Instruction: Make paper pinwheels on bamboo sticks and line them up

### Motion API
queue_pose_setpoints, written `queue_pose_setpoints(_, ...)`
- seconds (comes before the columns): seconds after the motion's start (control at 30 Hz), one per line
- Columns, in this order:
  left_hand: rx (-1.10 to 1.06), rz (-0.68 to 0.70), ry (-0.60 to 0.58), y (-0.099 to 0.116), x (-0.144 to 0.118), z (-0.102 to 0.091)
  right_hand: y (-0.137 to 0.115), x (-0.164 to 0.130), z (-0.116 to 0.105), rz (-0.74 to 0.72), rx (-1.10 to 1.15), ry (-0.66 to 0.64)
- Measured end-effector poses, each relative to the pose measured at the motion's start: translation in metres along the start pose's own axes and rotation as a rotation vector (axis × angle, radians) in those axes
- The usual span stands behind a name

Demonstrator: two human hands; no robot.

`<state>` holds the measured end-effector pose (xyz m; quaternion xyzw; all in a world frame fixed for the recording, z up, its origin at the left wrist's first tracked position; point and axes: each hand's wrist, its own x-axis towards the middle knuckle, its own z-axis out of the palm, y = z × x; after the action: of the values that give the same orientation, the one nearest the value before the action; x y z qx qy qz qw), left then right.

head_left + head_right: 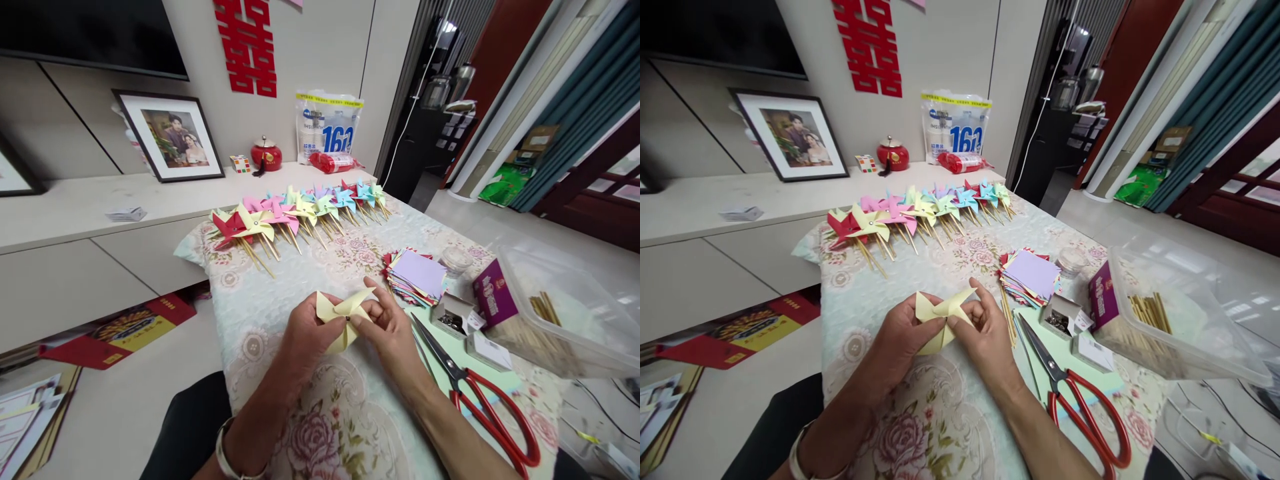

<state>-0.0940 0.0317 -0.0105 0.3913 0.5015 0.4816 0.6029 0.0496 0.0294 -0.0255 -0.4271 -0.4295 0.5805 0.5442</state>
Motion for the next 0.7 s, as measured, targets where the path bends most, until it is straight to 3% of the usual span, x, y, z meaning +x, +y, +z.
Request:
queue_pose_setpoints(0.3, 0.036, -0.072, -0.120, -0.007, 0.003, -0.004, 0.005, 0.003, -0.002, -0.033, -0.090, -0.045)
queue_pose_setpoints(0.5, 0.030, -0.089, -0.065, -0.006, 0.005, -0.009, -0.002, 0.002, -0.009, -0.194, -0.333, -0.089)
queue_pose_setpoints(0.57, 0.017, -0.078, -0.034, -0.005, 0.007, -0.010, -0.009, 0.005, -0.018, -0.269, -0.435, -0.033)
queue_pose_setpoints(0.7, 0.010, -0.055, 0.054, -0.004, 0.010, -0.011, -0.025, 0.013, -0.042, -0.345, -0.481, 0.234)
